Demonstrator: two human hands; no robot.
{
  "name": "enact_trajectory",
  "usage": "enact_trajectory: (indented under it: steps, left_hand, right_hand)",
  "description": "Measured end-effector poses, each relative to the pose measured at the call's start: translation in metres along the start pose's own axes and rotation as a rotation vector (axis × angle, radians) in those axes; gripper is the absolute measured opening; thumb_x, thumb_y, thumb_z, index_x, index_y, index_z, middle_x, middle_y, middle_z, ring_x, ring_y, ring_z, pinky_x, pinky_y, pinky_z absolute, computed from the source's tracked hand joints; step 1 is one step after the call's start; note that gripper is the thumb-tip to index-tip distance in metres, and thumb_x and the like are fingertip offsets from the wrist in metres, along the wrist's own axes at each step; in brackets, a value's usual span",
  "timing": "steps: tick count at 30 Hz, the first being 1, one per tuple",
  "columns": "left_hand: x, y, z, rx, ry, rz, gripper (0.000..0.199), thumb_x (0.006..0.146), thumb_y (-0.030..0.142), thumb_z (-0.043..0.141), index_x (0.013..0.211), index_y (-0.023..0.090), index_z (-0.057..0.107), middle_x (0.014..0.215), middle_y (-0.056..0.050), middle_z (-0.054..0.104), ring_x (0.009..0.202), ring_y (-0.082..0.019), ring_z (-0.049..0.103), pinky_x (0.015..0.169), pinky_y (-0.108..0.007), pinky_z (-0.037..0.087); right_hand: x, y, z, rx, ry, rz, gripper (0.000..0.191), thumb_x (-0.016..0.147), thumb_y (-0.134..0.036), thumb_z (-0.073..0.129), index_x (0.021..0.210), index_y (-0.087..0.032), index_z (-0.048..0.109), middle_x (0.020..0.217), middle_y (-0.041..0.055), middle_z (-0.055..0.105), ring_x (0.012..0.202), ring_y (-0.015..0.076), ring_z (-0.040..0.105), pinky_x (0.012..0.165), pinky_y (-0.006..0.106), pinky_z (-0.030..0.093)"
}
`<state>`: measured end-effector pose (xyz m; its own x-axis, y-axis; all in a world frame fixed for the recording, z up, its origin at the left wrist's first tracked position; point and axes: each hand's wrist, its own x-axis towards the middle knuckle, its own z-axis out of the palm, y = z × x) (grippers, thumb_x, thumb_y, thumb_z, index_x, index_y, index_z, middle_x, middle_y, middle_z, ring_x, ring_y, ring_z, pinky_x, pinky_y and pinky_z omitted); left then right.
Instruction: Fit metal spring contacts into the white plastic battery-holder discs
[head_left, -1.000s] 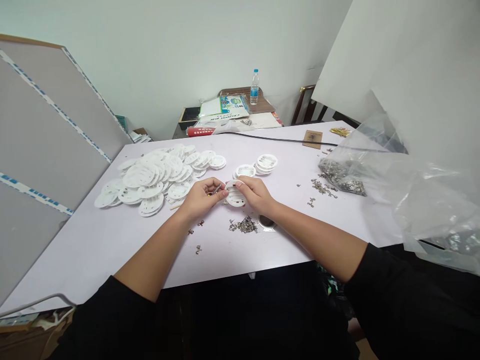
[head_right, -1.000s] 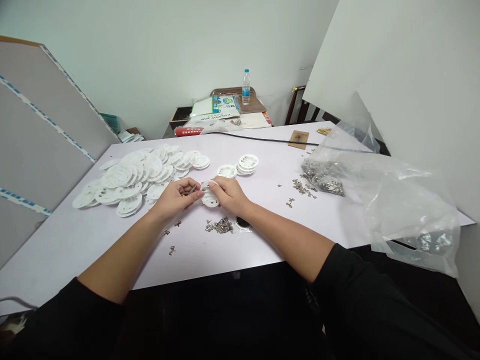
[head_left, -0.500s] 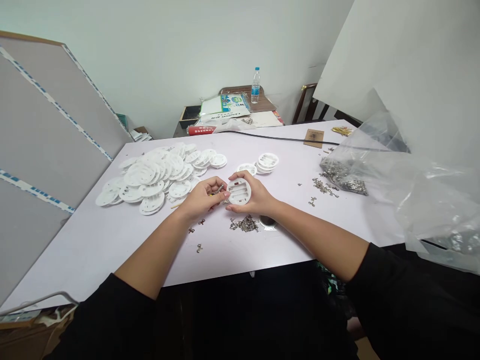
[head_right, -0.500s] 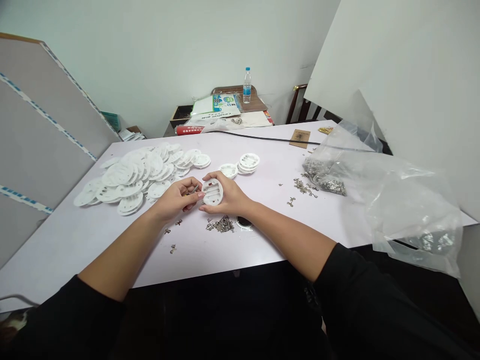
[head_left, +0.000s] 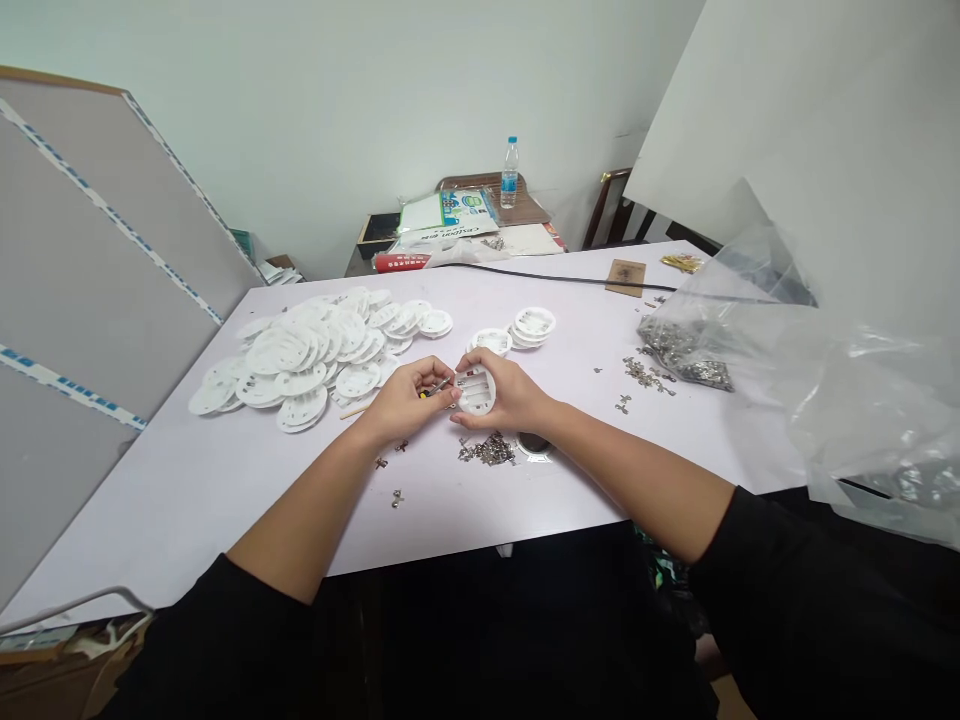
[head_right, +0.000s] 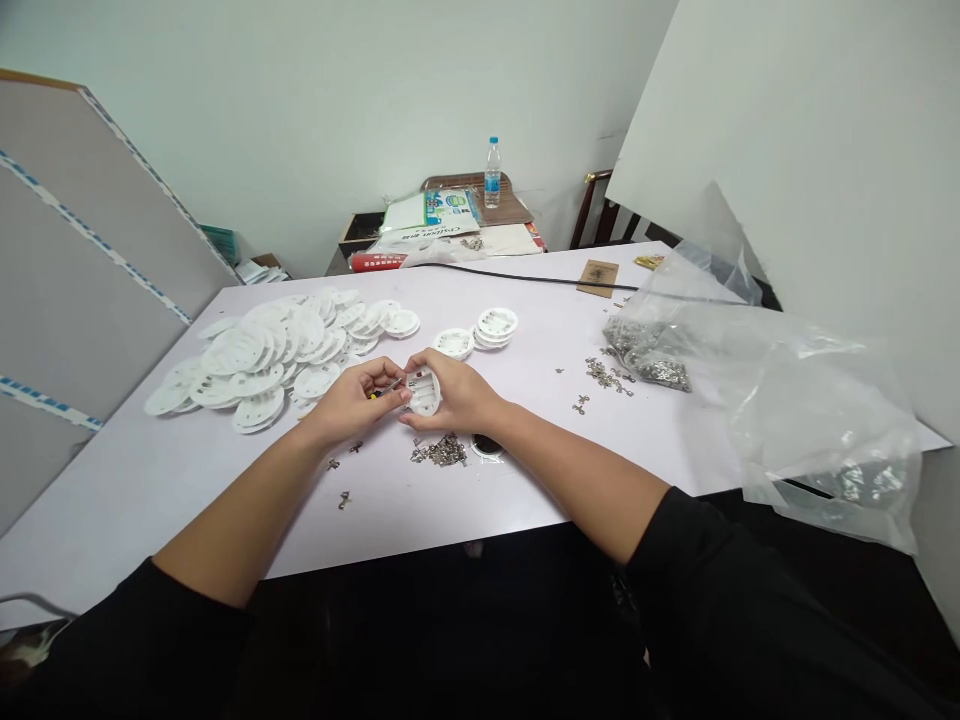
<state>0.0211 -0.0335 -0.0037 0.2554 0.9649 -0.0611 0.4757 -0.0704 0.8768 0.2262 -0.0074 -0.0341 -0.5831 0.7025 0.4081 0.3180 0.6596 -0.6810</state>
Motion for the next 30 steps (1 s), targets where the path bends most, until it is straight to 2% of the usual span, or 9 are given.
enact_trajectory:
  steps: [2, 6, 9, 12, 18, 30]
  left_hand:
    - [-0.001, 0.001, -0.006, 0.062, -0.051, -0.026, 0.039, 0.083, 0.049, 0.063, 0.106, 0.018, 0.066, 0.098, -0.003, 0.066, 0.075, -0.002, 0.052, 0.071, -0.017, 0.040]
    - [-0.003, -0.001, -0.016, 0.233, -0.122, -0.062, 0.041, 0.090, 0.047, 0.049, 0.117, 0.024, 0.070, 0.089, -0.003, 0.067, 0.069, -0.004, 0.051, 0.066, -0.018, 0.039]
    - [-0.002, -0.007, -0.017, 0.342, -0.113, 0.080, 0.038, 0.088, 0.045, 0.055, 0.114, 0.026, 0.075, 0.097, -0.002, 0.070, 0.079, -0.004, 0.057, 0.074, -0.018, 0.042]
    - [0.001, -0.015, -0.010, 0.377, -0.127, 0.195, 0.028, 0.085, 0.040, 0.061, 0.102, 0.025, 0.078, 0.099, 0.000, 0.072, 0.083, -0.002, 0.060, 0.080, -0.017, 0.043]
    - [0.006, -0.024, 0.004, 0.417, -0.120, 0.283, 0.017, 0.081, 0.026, 0.060, 0.083, 0.018, 0.074, 0.086, 0.004, 0.071, 0.074, 0.002, 0.054, 0.072, -0.013, 0.038]
    - [0.008, -0.028, 0.005, 0.390, -0.099, 0.349, 0.015, 0.079, 0.024, 0.062, 0.080, 0.016, 0.075, 0.082, 0.002, 0.069, 0.074, 0.001, 0.057, 0.073, -0.011, 0.041]
  right_hand:
    - [-0.001, 0.001, -0.004, -0.039, -0.036, 0.023, 0.057, 0.075, -0.048, 0.074, 0.117, -0.018, 0.051, 0.117, 0.0087, 0.061, 0.100, 0.0152, 0.059, 0.090, 0.031, 0.047]
    - [-0.002, 0.007, -0.008, -0.153, -0.141, 0.065, 0.057, 0.074, -0.045, 0.073, 0.120, -0.018, 0.052, 0.118, 0.0092, 0.061, 0.104, 0.0168, 0.056, 0.088, 0.030, 0.044]
    - [-0.003, 0.010, -0.008, -0.210, -0.208, 0.061, 0.054, 0.074, -0.043, 0.072, 0.118, -0.018, 0.053, 0.115, 0.0083, 0.061, 0.102, 0.0167, 0.054, 0.083, 0.028, 0.041]
    - [-0.004, 0.011, -0.005, -0.239, -0.249, 0.045, 0.051, 0.073, -0.041, 0.071, 0.113, -0.017, 0.052, 0.110, 0.0073, 0.060, 0.095, 0.0155, 0.052, 0.077, 0.026, 0.037]
    - [-0.003, 0.015, 0.002, -0.184, -0.249, 0.009, 0.044, 0.069, -0.032, 0.067, 0.105, -0.016, 0.048, 0.107, 0.0066, 0.058, 0.089, 0.0132, 0.049, 0.076, 0.025, 0.037]
    - [-0.002, 0.014, 0.003, -0.101, -0.244, 0.023, 0.042, 0.069, -0.028, 0.065, 0.103, -0.015, 0.046, 0.102, 0.0053, 0.055, 0.081, 0.0095, 0.044, 0.073, 0.023, 0.036]
